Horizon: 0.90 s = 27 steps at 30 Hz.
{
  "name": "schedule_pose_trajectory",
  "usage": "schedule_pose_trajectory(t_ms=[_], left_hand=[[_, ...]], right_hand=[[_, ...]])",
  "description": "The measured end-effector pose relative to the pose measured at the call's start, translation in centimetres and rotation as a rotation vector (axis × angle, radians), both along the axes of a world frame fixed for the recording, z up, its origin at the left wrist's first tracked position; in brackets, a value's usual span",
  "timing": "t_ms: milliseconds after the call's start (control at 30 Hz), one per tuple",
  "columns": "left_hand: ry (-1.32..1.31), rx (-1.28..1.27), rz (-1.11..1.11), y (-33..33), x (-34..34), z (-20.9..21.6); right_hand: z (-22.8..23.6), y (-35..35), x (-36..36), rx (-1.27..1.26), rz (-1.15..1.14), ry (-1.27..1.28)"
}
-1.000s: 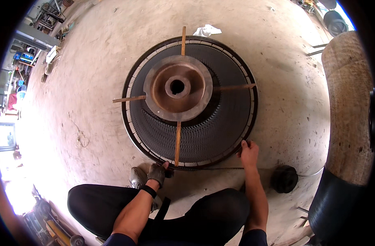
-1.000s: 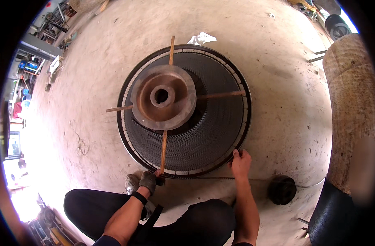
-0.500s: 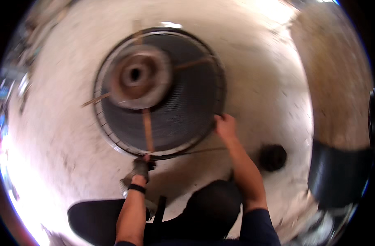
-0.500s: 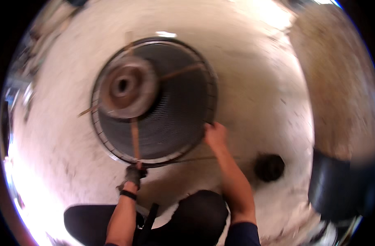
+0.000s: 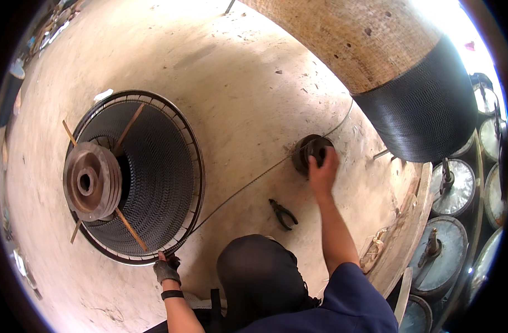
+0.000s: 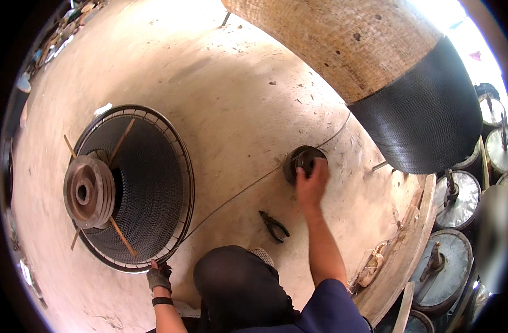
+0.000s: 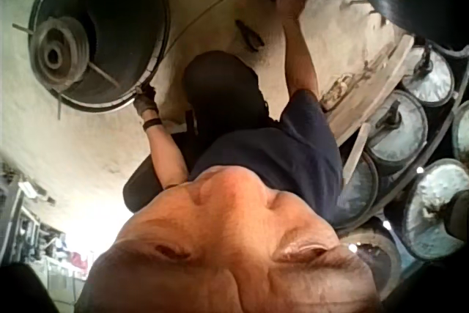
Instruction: The person assembles a circular basket base by arranging wooden sticks and securing them with pliers. They then move to a large cylindrical object and attach a black mesh material to its surface using a hammer and nails.
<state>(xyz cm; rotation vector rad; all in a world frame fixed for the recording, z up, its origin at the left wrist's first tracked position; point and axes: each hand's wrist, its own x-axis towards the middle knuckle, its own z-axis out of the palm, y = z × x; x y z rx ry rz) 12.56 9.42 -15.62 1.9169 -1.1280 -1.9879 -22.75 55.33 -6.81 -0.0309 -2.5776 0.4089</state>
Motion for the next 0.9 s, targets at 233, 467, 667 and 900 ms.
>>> schedule_pose_trajectory(t_ms=[233, 467, 667, 900], left_hand=[[-0.081, 0.028, -0.018, -1.1, 0.0, 0.6], [-0.062, 0.030, 0.004, -0.7, -0.4, 0.8], [-0.042, 0.038, -0.002, -1.6, 0.4, 0.3], [0.104, 0.120, 0.047, -1.4, 0.3, -0.8]], right_hand=[[1.7, 3.9, -1.1, -0.634, -0.150, -0.589], [1.0, 4.8, -1.9, -0.555, -0.165, -0.492], [0.9, 4.1, -4.4, -0.609, -0.087, -0.496], [-1.2, 6.5, -6.3, -0.505, -0.050, -0.556]])
